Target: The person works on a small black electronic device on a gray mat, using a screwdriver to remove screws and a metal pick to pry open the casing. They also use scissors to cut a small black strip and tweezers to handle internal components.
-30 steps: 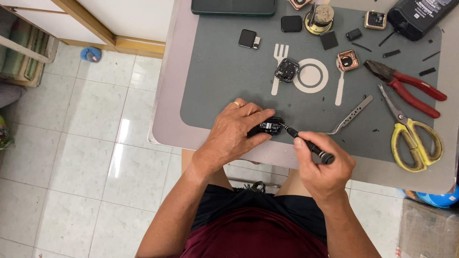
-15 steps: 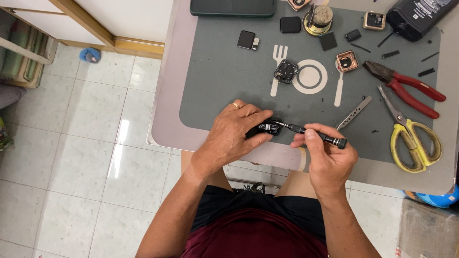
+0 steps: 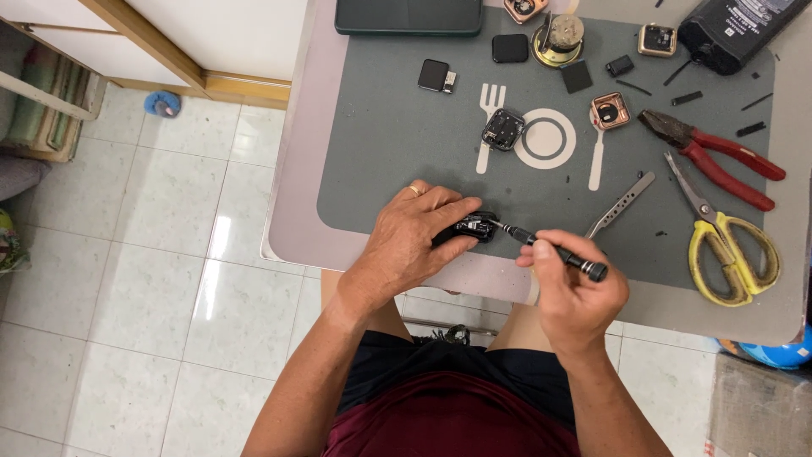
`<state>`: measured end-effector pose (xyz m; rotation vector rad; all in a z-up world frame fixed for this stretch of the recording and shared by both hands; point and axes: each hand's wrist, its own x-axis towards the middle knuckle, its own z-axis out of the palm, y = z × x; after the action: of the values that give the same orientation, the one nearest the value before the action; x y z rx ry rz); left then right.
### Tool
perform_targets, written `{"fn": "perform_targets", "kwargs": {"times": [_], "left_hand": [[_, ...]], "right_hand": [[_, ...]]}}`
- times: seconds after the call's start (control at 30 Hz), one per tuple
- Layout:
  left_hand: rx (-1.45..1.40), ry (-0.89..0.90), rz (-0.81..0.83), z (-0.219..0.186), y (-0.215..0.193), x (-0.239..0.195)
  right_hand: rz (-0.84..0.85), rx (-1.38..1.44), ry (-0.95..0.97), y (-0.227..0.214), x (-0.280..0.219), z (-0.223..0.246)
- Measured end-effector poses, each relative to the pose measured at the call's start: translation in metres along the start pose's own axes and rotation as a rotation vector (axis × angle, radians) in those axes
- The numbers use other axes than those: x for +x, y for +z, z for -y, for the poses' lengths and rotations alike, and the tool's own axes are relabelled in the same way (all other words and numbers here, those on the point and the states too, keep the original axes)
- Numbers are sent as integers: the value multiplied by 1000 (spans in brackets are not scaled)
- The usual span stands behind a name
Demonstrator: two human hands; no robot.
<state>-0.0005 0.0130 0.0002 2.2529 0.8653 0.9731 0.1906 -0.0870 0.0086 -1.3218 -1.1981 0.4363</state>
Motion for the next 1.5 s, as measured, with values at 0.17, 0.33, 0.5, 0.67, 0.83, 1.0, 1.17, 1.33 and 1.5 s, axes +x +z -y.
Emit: {"fn": "perform_targets", "kwargs": {"times": [0.17, 0.33, 0.5, 0.67, 0.83, 1.0, 1.17, 1.33, 1.5], "left_hand": [[-12, -11, -14, 1, 1, -2], [-33, 20, -30, 0, 0, -6], [112, 72, -63, 1, 5, -7], [323, 194, -19, -9, 2, -3], [396, 287, 39, -15, 1, 2], [465, 275, 359, -32, -14, 16], [632, 345, 446, -26, -12, 20], [717, 418, 279, -27, -11, 20], [636, 303, 221, -10, 6, 16]], "right_hand": [[-35, 28, -7, -3, -7, -8], [-63, 95, 44, -12, -9, -17], [-120, 229, 92, -14, -9, -25], [-167, 307, 130, -16, -9, -31], [-224, 261, 141, -46, -11, -39], [-443, 174, 315, -89, -2, -35], [-546, 238, 384, -114, 4, -50], [-517, 328, 188, -119, -8, -86], [-403, 194, 186, -114, -2, -70]]}}
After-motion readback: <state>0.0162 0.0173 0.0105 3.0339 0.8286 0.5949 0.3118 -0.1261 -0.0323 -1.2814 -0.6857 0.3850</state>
